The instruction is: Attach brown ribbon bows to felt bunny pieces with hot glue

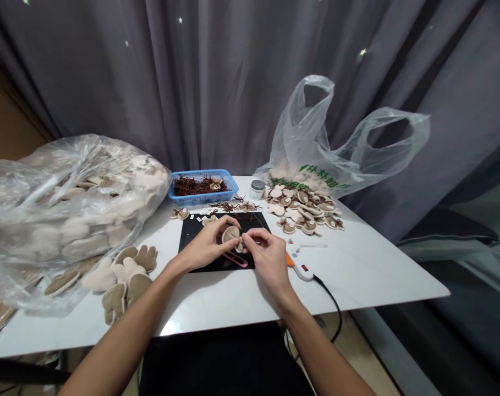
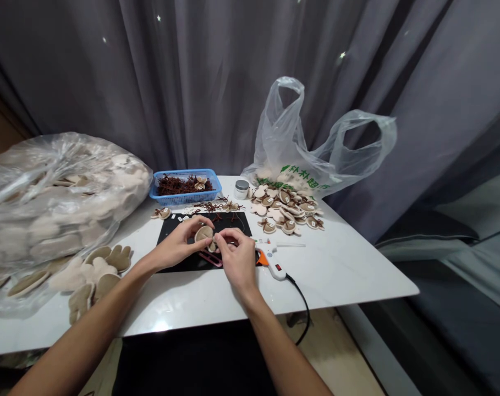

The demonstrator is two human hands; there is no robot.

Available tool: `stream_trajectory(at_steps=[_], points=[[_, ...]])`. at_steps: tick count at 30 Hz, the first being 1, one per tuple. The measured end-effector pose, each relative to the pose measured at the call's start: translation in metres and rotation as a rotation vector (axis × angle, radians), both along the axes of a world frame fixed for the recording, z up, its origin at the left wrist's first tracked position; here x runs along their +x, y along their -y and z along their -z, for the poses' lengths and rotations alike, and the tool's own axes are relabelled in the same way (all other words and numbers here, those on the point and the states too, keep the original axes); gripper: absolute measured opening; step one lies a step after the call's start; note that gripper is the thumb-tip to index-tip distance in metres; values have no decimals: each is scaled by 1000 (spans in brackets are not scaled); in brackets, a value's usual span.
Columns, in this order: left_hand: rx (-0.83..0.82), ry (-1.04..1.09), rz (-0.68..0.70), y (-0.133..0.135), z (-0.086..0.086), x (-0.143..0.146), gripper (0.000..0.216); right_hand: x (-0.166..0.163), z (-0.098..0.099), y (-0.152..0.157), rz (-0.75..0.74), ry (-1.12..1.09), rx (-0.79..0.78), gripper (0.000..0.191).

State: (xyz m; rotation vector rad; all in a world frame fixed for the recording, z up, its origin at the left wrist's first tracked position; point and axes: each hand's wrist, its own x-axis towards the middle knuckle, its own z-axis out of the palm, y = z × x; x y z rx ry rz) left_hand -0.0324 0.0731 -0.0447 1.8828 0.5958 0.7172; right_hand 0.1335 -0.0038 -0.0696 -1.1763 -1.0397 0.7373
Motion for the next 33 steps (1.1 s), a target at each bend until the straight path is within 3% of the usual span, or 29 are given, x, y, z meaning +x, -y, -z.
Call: stream_trajectory(at_steps=[16,25,33], points=[[-103,107,-36,4,3,8,36,-9,2,4,41,81,120,21],[-284,180,-39,3,4,10,47,-19,11,6,160,182,175,21],[-274,229,-104,5,3,10,47,-14,15,12,246,224,228,18]])
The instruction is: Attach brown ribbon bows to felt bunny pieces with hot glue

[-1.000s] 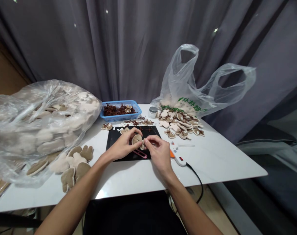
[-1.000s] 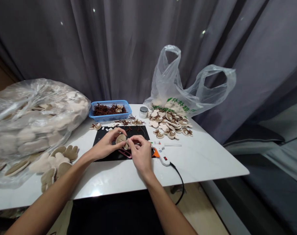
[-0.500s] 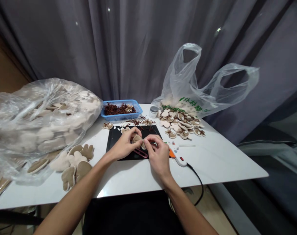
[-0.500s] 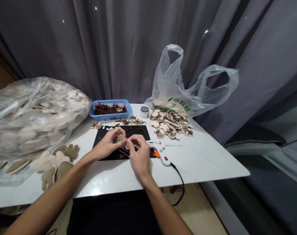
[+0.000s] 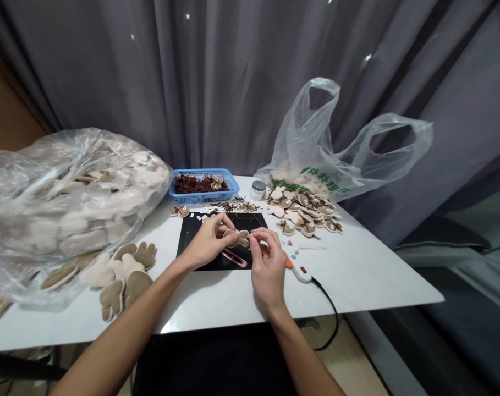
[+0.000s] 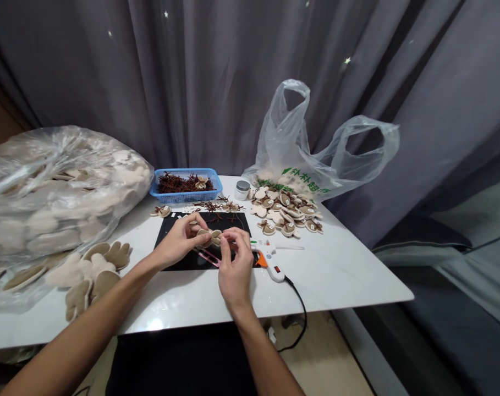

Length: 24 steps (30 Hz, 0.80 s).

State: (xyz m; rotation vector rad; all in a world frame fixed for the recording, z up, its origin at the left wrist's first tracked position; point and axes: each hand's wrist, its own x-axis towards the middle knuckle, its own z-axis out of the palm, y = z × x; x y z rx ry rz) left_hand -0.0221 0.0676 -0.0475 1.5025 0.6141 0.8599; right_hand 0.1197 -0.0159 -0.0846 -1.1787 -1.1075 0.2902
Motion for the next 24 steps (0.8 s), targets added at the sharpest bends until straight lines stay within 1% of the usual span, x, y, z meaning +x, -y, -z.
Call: stream_trajectory(at_steps=[5,10,13,15,19,24], points=[[-7,0,14,0,0,0,45,1,0,2,56,215,37,10],[-14,-12,8,-1,2,0,44,-1,5,2,140,344,107,12],[-28,-3,33,-1,3,1,43,-1,6,3,165,407,123,14],[-44,-4,62,-1,3,1,41,0,6,3,162,405,105,14],[-67,-7,102,0,2,2,37,0,5,5,119,330,55,13],[-83,10,103,1,-1,2,38,0,3,7,64,265,10,14]])
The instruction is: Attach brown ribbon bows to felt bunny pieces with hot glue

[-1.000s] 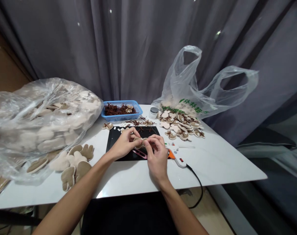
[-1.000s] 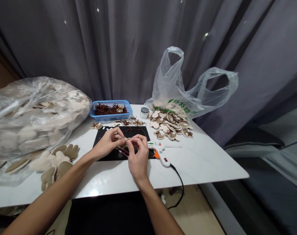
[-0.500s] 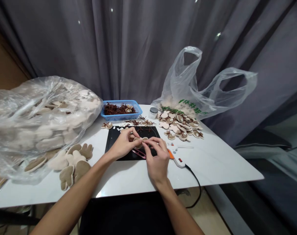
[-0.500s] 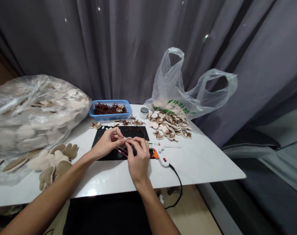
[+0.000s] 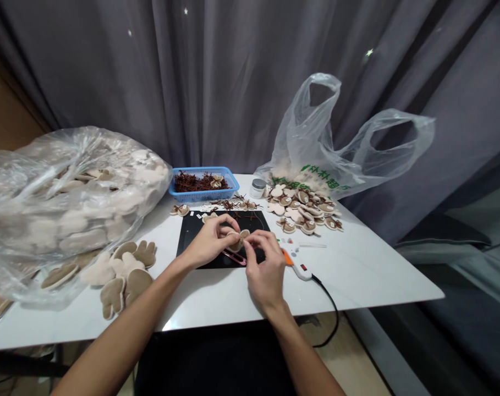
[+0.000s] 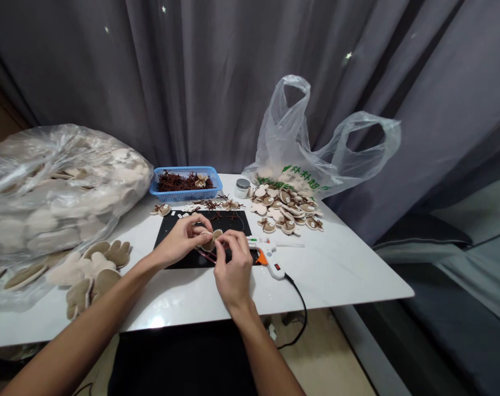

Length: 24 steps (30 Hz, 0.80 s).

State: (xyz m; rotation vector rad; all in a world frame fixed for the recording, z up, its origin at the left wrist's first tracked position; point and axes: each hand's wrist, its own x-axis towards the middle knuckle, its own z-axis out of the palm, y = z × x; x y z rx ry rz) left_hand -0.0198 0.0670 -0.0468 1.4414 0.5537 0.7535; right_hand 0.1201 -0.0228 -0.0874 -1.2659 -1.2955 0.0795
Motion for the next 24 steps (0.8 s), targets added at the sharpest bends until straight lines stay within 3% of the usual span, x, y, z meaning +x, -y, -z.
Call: stream_trajectory(at_steps=[9,24], points=[[-22,1,16,0,2,0,47,0,-3,1,0,-10,23,6],[-57,26,71,0,6,2,51,2,2,-1,37,117,-2,17]])
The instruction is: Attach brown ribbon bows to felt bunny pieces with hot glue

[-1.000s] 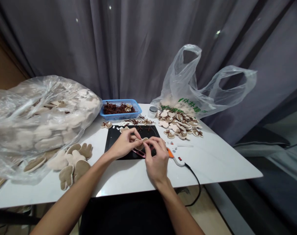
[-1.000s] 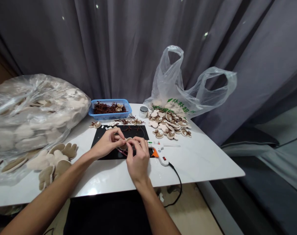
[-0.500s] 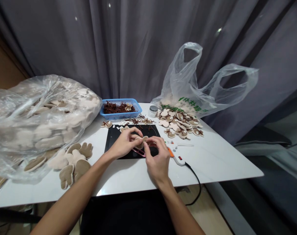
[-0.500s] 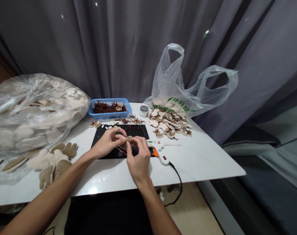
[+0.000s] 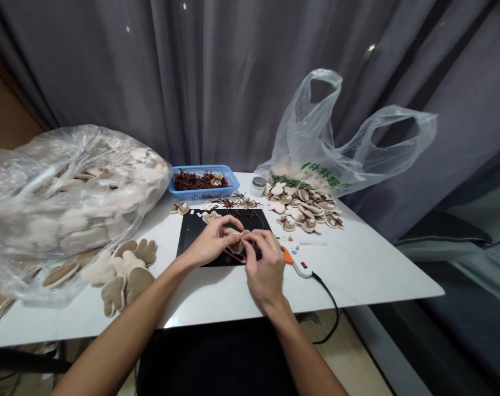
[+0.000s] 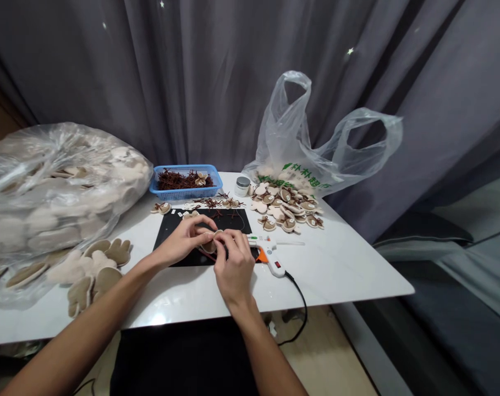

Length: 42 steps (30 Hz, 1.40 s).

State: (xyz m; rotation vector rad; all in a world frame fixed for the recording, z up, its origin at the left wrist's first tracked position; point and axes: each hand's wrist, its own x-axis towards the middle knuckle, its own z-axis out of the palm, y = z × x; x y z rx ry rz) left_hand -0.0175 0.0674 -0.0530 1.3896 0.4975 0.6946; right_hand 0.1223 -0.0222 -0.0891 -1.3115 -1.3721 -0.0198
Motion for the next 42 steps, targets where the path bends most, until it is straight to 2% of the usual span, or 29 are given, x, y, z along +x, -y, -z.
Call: stream_trajectory(at_steps=[13,15,18,21,24,30,34,36,39,42], points=[[16,-19,-62,-2,0,-1,50,8,0,1,-118,97,-63,24],[29,-19,-69,-2,-1,-1,49,6,-2,3,-113,57,-54,19],[52,-22,-65,-1,-2,0,46,2,-4,4,-78,-120,-69,5],[67,-29,-55,0,-1,1,43,2,-6,1,-71,-264,-139,15],[71,-33,-47,0,1,2,42,5,-6,-3,-93,-263,-193,17],[78,-45,-31,1,3,1,40,11,-5,-4,-142,-155,-165,13],[61,-61,-31,1,1,0,40,12,-6,-2,-269,-365,-220,21],[58,-57,-22,1,0,0,42,11,-7,-1,-283,-475,-236,23],[70,-58,5,1,-2,-1,44,9,-8,-1,-238,-471,-220,20],[80,-59,17,0,-2,-3,48,9,-10,0,-257,-413,-221,16]])
